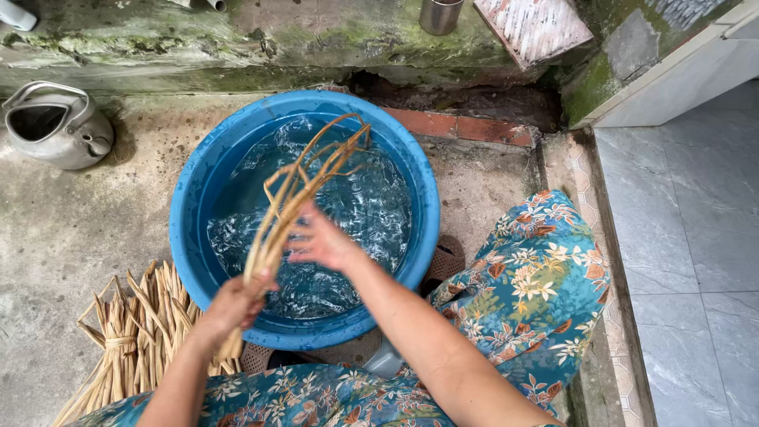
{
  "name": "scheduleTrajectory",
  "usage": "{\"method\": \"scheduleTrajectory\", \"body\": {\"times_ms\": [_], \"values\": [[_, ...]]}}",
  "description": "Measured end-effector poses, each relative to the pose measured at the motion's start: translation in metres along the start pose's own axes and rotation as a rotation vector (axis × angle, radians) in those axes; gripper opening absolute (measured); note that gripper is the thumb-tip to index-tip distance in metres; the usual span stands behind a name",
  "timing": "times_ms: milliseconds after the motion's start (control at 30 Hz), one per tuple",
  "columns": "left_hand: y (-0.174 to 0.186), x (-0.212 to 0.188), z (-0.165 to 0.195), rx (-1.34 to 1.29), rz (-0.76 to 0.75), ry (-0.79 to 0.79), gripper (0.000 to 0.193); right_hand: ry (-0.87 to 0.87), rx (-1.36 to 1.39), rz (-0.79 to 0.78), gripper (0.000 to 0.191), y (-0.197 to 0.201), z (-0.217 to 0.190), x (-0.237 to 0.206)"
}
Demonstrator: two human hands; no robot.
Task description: The person sits cross-legged on the floor and repeatedly washes bundles of thin sticks in a blue basin of water. They submerge, agitate, and rinse the sticks, then place them aside on the floor.
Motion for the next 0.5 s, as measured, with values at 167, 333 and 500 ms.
{"method": "scheduleTrajectory", "body": {"times_ms": [167,333,500], "values": [[-0.064,0.014,-0.019,0.169,-0.158,-0.053,0.060,0.010,0.119,0.096,0.032,-0.002,0.041,-0.003],[-0.059,0.003,-0.031,0.130,-0.253,-0.077,0.053,0.081,0.230,0.405,0.018,0.080,-0.003,0.021],[-0.020,-0.039,-0.028,0.196,-0.313,-0.058,0.048,0.425,0.545,0.307,0.015,0.169,-0.098,0.015]]}}
Point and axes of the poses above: each hand's wrist, its own x-axis towards the middle knuckle, its own y-axis out of the back of the hand, z = x × y, the point moved 2 cm from there along x, towards the middle knuckle, and after that the axes turned 5 degrees about x, right-handed, at the moved point
